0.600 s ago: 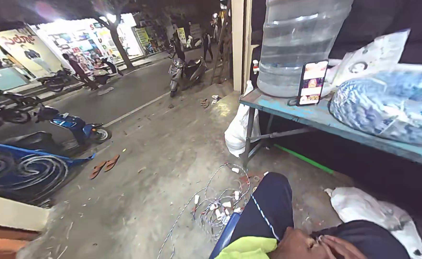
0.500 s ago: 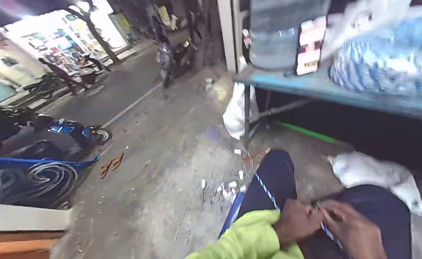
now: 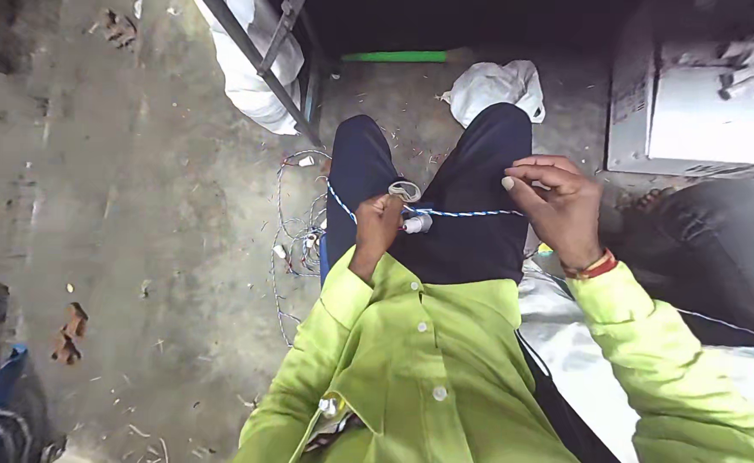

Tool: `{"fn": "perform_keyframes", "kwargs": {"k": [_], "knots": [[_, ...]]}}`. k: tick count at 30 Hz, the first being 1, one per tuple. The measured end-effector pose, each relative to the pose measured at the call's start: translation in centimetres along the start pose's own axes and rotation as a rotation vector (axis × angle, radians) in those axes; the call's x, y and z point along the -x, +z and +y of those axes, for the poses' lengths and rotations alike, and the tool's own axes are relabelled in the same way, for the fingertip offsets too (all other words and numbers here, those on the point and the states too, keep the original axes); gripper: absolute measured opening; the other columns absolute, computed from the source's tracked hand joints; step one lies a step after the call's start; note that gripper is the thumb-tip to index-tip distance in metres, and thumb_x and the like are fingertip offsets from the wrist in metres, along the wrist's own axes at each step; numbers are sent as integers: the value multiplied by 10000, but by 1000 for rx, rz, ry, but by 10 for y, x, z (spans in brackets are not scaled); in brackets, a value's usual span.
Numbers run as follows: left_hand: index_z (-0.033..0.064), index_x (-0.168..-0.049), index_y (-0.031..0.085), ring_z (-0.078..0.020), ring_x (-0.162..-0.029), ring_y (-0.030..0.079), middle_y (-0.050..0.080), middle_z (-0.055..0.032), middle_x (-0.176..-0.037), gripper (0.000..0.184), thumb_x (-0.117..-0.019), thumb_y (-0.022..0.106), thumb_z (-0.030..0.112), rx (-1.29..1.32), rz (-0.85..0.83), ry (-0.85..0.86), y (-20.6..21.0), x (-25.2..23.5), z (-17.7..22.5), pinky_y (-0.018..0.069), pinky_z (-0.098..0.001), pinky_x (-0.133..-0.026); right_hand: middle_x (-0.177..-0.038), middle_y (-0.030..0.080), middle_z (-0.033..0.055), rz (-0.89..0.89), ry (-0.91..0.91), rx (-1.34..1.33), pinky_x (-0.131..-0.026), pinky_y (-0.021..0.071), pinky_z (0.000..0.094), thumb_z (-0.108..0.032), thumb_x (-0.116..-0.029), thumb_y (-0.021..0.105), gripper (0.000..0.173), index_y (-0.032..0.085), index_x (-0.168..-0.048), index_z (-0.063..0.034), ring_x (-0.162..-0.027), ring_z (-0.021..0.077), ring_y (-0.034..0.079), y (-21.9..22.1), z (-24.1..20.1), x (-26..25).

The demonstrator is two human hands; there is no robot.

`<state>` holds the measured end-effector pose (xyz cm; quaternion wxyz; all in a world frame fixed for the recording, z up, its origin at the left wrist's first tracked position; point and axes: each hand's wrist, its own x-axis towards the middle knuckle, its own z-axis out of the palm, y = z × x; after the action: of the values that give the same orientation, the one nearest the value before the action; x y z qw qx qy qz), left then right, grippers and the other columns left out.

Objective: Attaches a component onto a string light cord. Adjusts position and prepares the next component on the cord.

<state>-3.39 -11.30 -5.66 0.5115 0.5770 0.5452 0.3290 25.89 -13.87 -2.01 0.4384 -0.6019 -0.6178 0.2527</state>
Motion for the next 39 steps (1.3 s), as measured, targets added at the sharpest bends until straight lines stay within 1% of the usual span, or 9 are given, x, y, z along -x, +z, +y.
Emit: {"fn": "perform_keyframes", "kwargs": {"k": [5, 8, 12, 14, 18, 24, 30, 35, 39], "knots": [[78, -743, 615, -116, -434, 455, 547, -30, -564, 405, -1078, 469, 251, 24, -10, 94, 5, -1, 12, 386, -266, -427, -1136, 703, 103, -89, -108, -89, -772, 609, 258, -141, -985, 671, 231, 736, -1171, -21, -894, 103, 691, 52, -36, -3], [71, -748, 631, -129, -446, 466, 569, -40, -579, 372, -1058, 500, 230, -16, -5, 65, 6, -5, 13, 393, -289, -433, -1171, 710, 103, -242, -67, -16, -866, 613, 318, -183, -1010, 635, 293, 696, -1268, -56, -966, 140, 716, 75, -43, -17], [64, -753, 666, -120, -472, 509, 584, -27, -584, 337, -1033, 531, 193, -27, -3, 98, 7, -14, 6, 433, -296, -459, -1092, 746, 91, -246, -129, 84, -830, 594, 352, -135, -1015, 611, 220, 766, -1159, -73, -912, 167, 716, 86, -41, -29], [66, -716, 645, -128, -480, 534, 589, -35, -586, 329, -1011, 554, 178, -40, -15, 134, 9, -15, 6, 455, -308, -464, -1126, 742, 96, -251, -150, 113, -857, 597, 363, -153, -1002, 637, 218, 768, -1162, -81, -956, 178, 723, 85, -41, -28], [90, -598, 516, -150, -418, 426, 473, -44, -515, 413, -992, 561, 203, -86, -49, 212, 13, -11, 15, 346, -314, -409, -1200, 718, 123, -213, -201, 99, -906, 591, 352, -203, -997, 661, 272, 743, -1217, -65, -1041, 188, 711, 91, -38, -17], [70, -695, 591, -155, -439, 485, 526, -53, -550, 396, -1046, 479, 216, -110, -59, 239, 13, -10, 15, 403, -322, -427, -1211, 686, 181, -46, -341, 203, -991, 551, 401, -155, -953, 706, 145, 761, -1013, -36, -1155, 293, 661, 96, -35, -9], [51, -746, 586, -165, -444, 495, 535, -65, -561, 403, -1076, 454, 240, -111, -79, 196, 11, -10, 15, 420, -320, -430, -1323, 647, 173, -201, -300, 407, -1060, 473, 502, -218, -1014, 589, 272, 758, -1169, -71, -1260, 389, 567, 103, -30, -9], [9, -713, 648, -161, -553, 604, 622, -77, -625, 281, -963, 606, 131, -211, -68, 374, 23, -25, 0, 521, -372, -543, -1330, 666, 139, -328, -229, 317, -1098, 458, 497, -205, -1010, 534, 300, 761, -1130, -49, -1283, 327, 592, 93, -25, -15], [-39, -772, 713, -240, -671, 690, 690, -144, -702, 224, -929, 642, 104, -293, -44, 474, 20, -27, -2, 564, -448, -661, -1266, 701, 148, -330, -349, 286, -1079, 474, 515, -242, -1034, 461, 371, 765, -1064, -32, -1238, 347, 627, 99, -19, -18]]}}
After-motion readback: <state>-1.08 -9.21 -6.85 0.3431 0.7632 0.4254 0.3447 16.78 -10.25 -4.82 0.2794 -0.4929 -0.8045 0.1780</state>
